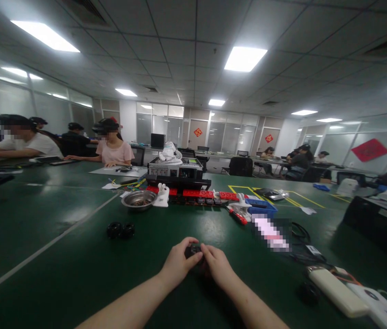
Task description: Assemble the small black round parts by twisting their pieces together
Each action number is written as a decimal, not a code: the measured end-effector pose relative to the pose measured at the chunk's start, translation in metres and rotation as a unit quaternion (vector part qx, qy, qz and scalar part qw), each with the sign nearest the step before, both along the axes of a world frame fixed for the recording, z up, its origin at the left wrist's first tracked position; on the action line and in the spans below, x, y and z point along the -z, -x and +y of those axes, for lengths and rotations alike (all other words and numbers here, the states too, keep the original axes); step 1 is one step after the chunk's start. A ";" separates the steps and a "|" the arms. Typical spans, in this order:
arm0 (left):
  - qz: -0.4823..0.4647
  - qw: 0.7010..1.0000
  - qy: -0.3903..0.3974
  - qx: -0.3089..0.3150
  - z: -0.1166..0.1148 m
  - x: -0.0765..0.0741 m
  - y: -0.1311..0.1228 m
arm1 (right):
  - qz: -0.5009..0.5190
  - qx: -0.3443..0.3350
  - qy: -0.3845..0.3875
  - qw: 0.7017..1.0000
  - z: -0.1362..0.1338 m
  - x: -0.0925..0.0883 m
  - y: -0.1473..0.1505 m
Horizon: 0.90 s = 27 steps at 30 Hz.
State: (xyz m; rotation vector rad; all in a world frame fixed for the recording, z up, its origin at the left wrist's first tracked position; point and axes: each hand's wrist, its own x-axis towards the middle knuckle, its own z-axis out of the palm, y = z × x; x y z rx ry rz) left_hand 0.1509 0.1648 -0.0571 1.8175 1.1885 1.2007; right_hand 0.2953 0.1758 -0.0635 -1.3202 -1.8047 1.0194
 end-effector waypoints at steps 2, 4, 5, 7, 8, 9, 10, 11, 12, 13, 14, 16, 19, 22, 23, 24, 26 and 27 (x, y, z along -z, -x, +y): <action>-0.038 0.999 0.036 -0.001 0.004 0.003 0.000 | -0.013 -0.002 -0.073 0.997 -0.005 -0.005 0.002; -0.087 0.991 0.101 -0.001 0.010 0.006 0.000 | -0.036 -0.013 -0.132 0.991 -0.010 -0.010 0.003; -0.105 0.986 0.133 0.004 0.013 0.008 0.000 | -0.045 -0.018 -0.153 0.987 -0.013 -0.012 0.003; -0.125 0.976 0.178 0.021 0.018 0.011 0.000 | -0.059 -0.027 -0.185 0.981 -0.017 -0.015 0.004; -0.128 0.973 0.189 0.030 0.020 0.011 0.001 | -0.062 -0.031 -0.197 0.978 -0.019 -0.016 0.005; -0.131 0.971 0.197 0.037 0.021 0.012 0.001 | -0.061 -0.032 -0.207 0.976 -0.020 -0.016 0.006; -0.132 0.970 0.201 0.040 0.022 0.012 0.001 | -0.058 -0.032 -0.212 0.975 -0.021 -0.016 0.007; -0.132 0.971 0.194 0.037 0.022 0.012 0.002 | -0.053 -0.027 -0.211 0.976 -0.022 -0.015 0.008; -0.130 0.975 0.180 0.030 0.022 0.012 0.002 | -0.046 -0.020 -0.204 0.978 -0.021 -0.014 0.008; -0.128 0.978 0.163 0.020 0.022 0.012 0.002 | -0.038 -0.013 -0.192 0.981 -0.021 -0.012 0.009; -0.126 0.981 0.150 0.009 0.022 0.013 0.002 | -0.029 -0.003 -0.176 0.984 -0.019 -0.011 0.009; -0.122 0.984 0.130 -0.011 0.022 0.014 0.002 | -0.016 0.020 -0.141 0.990 -0.015 -0.008 0.008; -0.101 0.991 0.087 -0.033 0.020 0.015 0.002 | -0.024 0.036 -0.102 0.994 -0.006 -0.005 0.005; -0.074 0.996 0.027 -0.041 0.016 0.011 0.003 | -0.032 0.013 -0.067 0.997 -0.001 -0.003 0.001; -0.068 0.997 0.017 -0.034 0.014 0.010 0.004 | -0.024 0.003 -0.053 0.998 0.000 -0.002 0.001; -0.064 0.998 0.010 -0.024 0.013 0.008 0.004 | -0.012 -0.006 -0.041 0.999 0.001 0.000 0.000; -0.056 0.998 0.003 -0.007 0.011 0.006 0.004 | 0.014 -0.020 -0.023 0.999 0.001 0.003 0.001; -0.052 0.999 0.001 -0.002 0.010 0.006 0.004 | 0.023 -0.027 -0.015 0.999 0.001 0.003 0.001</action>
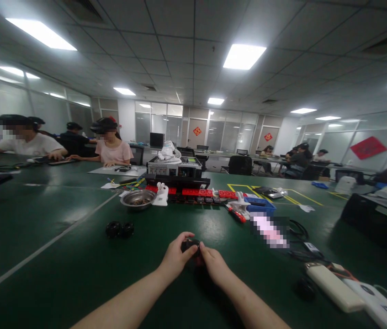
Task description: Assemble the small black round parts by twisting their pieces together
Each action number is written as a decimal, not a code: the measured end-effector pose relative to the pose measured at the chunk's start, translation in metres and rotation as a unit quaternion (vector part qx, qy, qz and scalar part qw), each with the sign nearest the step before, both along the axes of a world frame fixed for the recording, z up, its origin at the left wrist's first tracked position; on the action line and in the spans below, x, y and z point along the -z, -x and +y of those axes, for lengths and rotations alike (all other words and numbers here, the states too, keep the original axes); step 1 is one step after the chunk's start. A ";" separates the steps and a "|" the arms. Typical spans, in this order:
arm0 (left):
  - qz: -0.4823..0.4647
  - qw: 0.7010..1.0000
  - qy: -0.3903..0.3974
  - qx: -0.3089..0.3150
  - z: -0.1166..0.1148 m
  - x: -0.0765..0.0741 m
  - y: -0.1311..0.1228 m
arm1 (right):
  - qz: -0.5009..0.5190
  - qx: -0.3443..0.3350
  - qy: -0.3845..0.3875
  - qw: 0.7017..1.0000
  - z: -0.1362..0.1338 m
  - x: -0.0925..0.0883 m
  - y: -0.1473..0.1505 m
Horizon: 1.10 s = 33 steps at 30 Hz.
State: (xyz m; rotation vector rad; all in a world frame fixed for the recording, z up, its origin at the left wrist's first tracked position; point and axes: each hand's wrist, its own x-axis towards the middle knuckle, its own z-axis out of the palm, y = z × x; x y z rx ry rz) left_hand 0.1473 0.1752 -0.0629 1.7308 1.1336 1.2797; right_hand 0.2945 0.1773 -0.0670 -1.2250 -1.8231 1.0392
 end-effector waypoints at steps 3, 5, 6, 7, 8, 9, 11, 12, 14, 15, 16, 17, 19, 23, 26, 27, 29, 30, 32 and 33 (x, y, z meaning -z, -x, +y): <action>-0.005 1.000 0.012 0.011 0.002 0.002 0.000 | -0.008 -0.015 -0.001 1.000 -0.001 -0.002 0.000; -0.036 0.997 0.061 0.021 0.005 0.006 0.000 | -0.054 -0.015 -0.041 0.998 -0.004 -0.007 -0.001; -0.055 0.994 0.093 0.024 0.007 0.008 0.001 | -0.084 -0.011 -0.071 0.994 -0.007 -0.010 -0.001; -0.074 0.989 0.124 0.024 0.009 0.009 0.001 | -0.113 -0.009 -0.102 0.988 -0.009 -0.014 -0.001; -0.088 0.985 0.149 0.023 0.011 0.010 0.002 | -0.138 -0.009 -0.130 0.982 -0.012 -0.017 -0.001; -0.097 0.981 0.165 0.020 0.013 0.011 0.002 | -0.157 -0.009 -0.154 0.976 -0.015 -0.020 0.000; -0.105 0.977 0.184 0.017 0.016 0.010 0.004 | -0.177 -0.013 -0.189 0.966 -0.021 -0.024 0.001; -0.108 0.975 0.193 0.019 0.016 0.009 0.004 | -0.183 -0.015 -0.201 0.962 -0.022 -0.026 0.002; -0.112 0.971 0.208 0.032 0.017 0.007 0.005 | -0.191 -0.021 -0.212 0.958 -0.024 -0.027 0.003; -0.113 0.970 0.212 0.037 0.017 0.006 0.005 | -0.192 -0.025 -0.212 0.958 -0.024 -0.027 0.003; -0.113 0.971 0.209 0.039 0.017 0.006 0.005 | -0.189 -0.027 -0.210 0.959 -0.023 -0.027 0.003; -0.111 0.973 0.200 0.038 0.017 0.006 0.005 | -0.181 -0.031 -0.206 0.961 -0.023 -0.026 0.003; -0.102 0.979 0.175 0.032 0.017 0.007 0.004 | -0.156 -0.038 -0.192 0.968 -0.021 -0.023 0.001; -0.066 0.986 0.149 0.032 0.014 0.009 0.001 | -0.124 -0.016 -0.138 0.983 -0.015 -0.014 -0.001; -0.026 0.995 0.099 0.005 0.009 0.007 0.000 | -0.140 0.017 -0.122 0.982 -0.010 -0.011 -0.002; -0.010 0.997 0.077 -0.008 0.007 0.006 0.001 | -0.147 0.023 -0.122 0.981 -0.009 -0.011 -0.002; 0.015 0.998 0.044 -0.030 0.004 0.003 0.001 | -0.156 0.028 -0.119 0.980 -0.007 -0.012 -0.002; 0.024 0.999 0.033 -0.036 0.003 0.002 0.001 | -0.158 0.027 -0.118 0.980 -0.007 -0.012 -0.001; 0.038 0.998 0.019 -0.034 0.002 0.000 0.002 | -0.156 0.022 -0.117 0.981 -0.007 -0.011 0.000; 0.043 0.999 0.016 -0.030 0.001 0.000 0.002 | -0.155 0.020 -0.117 0.981 -0.007 -0.010 0.000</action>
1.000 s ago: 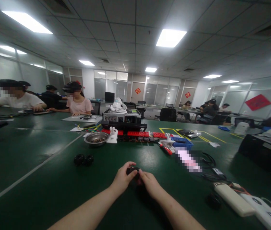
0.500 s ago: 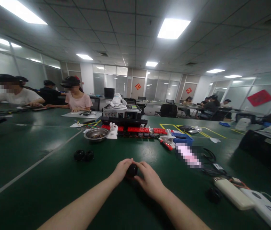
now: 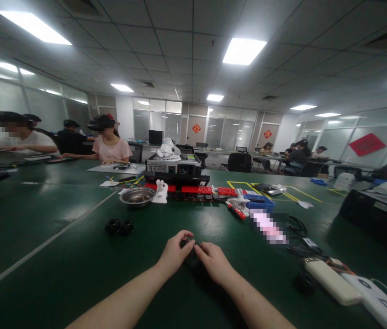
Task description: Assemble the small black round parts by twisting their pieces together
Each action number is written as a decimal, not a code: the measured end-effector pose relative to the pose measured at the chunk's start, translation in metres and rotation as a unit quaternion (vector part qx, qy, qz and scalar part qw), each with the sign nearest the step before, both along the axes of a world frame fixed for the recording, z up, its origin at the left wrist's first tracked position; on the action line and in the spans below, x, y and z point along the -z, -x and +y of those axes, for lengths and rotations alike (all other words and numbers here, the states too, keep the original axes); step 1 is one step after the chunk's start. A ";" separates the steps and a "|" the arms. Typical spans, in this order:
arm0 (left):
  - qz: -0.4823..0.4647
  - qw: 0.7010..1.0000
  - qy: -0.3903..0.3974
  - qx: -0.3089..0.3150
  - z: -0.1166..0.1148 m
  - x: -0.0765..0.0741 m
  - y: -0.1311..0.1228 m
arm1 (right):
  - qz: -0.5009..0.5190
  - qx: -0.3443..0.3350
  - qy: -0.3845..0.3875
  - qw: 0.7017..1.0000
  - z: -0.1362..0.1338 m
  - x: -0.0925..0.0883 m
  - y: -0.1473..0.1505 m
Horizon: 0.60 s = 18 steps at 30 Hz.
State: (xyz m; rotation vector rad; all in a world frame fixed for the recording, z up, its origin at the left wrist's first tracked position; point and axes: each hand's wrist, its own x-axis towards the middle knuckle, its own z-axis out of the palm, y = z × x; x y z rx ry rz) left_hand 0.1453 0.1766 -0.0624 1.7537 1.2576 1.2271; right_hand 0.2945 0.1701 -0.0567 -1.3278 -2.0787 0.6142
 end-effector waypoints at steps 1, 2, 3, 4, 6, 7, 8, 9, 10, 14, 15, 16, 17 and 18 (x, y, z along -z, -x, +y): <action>0.003 1.000 0.000 0.004 0.000 0.000 0.000 | 0.000 -0.001 0.001 1.000 0.000 0.001 0.000; 0.004 1.000 0.004 0.008 0.001 0.000 0.001 | 0.002 0.001 0.002 1.000 0.000 0.002 0.001; 0.002 1.000 0.013 0.011 0.001 0.001 0.001 | 0.005 0.005 0.001 1.000 0.000 0.004 0.001; -0.004 1.000 0.025 0.013 0.003 0.002 0.002 | 0.010 0.011 -0.002 1.000 0.000 0.005 0.002; -0.022 0.998 0.054 0.018 0.006 0.004 0.003 | 0.024 0.022 -0.014 0.999 -0.001 0.006 0.003; -0.032 0.997 0.070 0.022 0.008 0.006 0.003 | 0.031 0.026 -0.021 0.999 -0.001 0.005 0.003; -0.042 0.995 0.087 0.027 0.010 0.007 0.003 | 0.036 0.027 -0.028 0.999 -0.001 0.005 0.003; -0.052 0.993 0.105 0.032 0.012 0.009 0.003 | 0.039 0.025 -0.034 0.998 -0.002 0.004 0.003; -0.060 0.990 0.120 0.039 0.014 0.010 0.002 | 0.040 0.023 -0.040 0.998 -0.003 0.003 0.003; -0.077 0.987 0.136 0.040 0.016 0.013 0.000 | 0.035 0.013 -0.060 0.998 -0.006 -0.003 0.003; -0.078 0.988 0.128 0.036 0.014 0.012 -0.001 | 0.035 0.013 -0.062 0.997 -0.005 -0.004 0.002; -0.077 0.990 0.116 0.029 0.012 0.011 -0.002 | 0.034 0.018 -0.063 0.997 -0.005 -0.004 0.001; -0.070 0.993 0.096 0.021 0.009 0.009 -0.002 | 0.034 0.023 -0.061 0.997 -0.004 -0.005 0.000; -0.056 0.996 0.069 0.016 0.005 0.007 -0.003 | 0.036 0.028 -0.051 0.998 -0.002 -0.004 -0.002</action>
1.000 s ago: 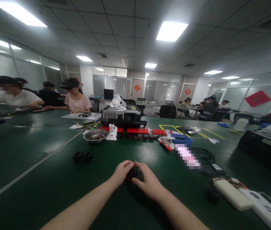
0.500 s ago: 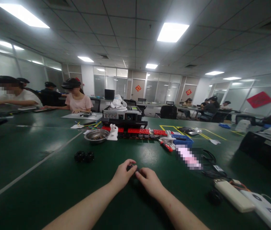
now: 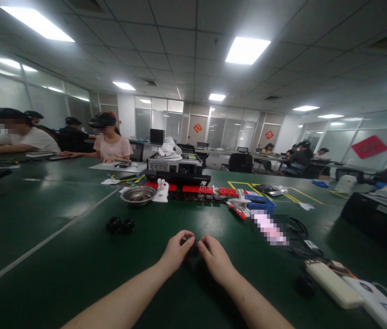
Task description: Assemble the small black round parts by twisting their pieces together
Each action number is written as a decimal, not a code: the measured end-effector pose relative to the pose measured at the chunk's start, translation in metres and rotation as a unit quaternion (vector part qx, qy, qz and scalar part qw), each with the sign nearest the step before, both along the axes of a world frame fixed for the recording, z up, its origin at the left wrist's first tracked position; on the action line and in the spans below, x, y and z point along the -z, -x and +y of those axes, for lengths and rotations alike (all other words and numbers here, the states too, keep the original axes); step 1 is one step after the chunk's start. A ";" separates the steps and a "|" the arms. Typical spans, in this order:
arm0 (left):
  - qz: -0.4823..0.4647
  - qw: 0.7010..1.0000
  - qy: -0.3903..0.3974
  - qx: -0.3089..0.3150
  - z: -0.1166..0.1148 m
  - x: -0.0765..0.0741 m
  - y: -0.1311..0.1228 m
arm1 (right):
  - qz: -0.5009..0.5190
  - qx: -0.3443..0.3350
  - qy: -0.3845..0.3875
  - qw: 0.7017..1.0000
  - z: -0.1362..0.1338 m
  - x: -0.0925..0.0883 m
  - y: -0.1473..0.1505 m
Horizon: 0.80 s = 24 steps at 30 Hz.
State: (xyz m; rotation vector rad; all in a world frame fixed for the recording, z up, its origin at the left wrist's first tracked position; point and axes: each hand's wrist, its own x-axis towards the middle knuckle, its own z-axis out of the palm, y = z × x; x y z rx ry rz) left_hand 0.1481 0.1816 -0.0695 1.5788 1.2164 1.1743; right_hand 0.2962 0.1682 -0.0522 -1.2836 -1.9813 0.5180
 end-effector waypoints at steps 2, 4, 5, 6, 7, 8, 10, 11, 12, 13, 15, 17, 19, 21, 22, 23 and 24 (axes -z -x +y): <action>0.045 0.997 -0.067 -0.004 -0.008 -0.006 -0.001 | 0.012 -0.005 0.049 0.999 0.004 0.001 -0.003; 0.088 0.989 -0.119 0.004 -0.016 -0.012 -0.002 | 0.041 -0.023 0.111 0.993 0.008 0.003 -0.004; 0.099 0.986 -0.131 0.005 -0.019 -0.014 -0.002 | 0.059 -0.032 0.134 0.989 0.010 0.004 -0.005; 0.104 0.985 -0.135 0.002 -0.021 -0.016 -0.002 | 0.078 -0.040 0.145 0.986 0.011 0.006 -0.004; 0.104 0.985 -0.135 -0.003 -0.022 -0.017 -0.002 | 0.093 -0.047 0.145 0.984 0.011 0.007 -0.004; 0.101 0.986 -0.132 -0.008 -0.022 -0.017 -0.002 | 0.103 -0.053 0.137 0.984 0.011 0.008 -0.003; 0.085 0.989 -0.122 -0.010 -0.020 -0.016 -0.002 | 0.098 -0.057 0.105 0.988 0.008 0.008 -0.002; 0.068 0.992 -0.110 -0.006 -0.019 -0.014 -0.001 | 0.085 -0.055 0.084 0.991 0.006 0.007 -0.001; 0.044 0.995 -0.092 0.002 -0.016 -0.013 -0.001 | 0.069 -0.049 0.061 0.995 0.004 0.005 0.000; 0.015 0.998 -0.066 0.010 -0.014 -0.011 0.000 | 0.051 -0.045 0.040 0.997 0.002 0.003 0.001; -0.039 0.999 0.008 0.025 -0.008 -0.007 0.000 | 0.023 -0.051 0.005 0.998 -0.003 -0.002 0.002; -0.068 0.993 0.082 0.042 -0.002 -0.004 0.001 | 0.010 -0.074 -0.012 0.997 -0.006 -0.007 0.002; -0.076 0.987 0.127 0.058 0.004 -0.002 0.001 | 0.002 -0.094 -0.017 0.995 -0.008 -0.010 0.001; -0.078 0.985 0.139 0.063 0.007 0.000 0.000 | -0.006 -0.097 -0.011 0.995 -0.009 -0.011 0.001; -0.076 0.986 0.138 0.058 0.008 0.001 0.000 | -0.008 -0.094 -0.008 0.996 -0.008 -0.010 0.001; -0.069 0.987 0.134 0.051 0.008 0.002 -0.001 | -0.008 -0.089 -0.006 0.996 -0.007 -0.009 0.001; -0.057 0.990 0.123 0.043 0.007 0.002 -0.002 | -0.004 -0.081 -0.003 0.997 -0.006 -0.008 0.001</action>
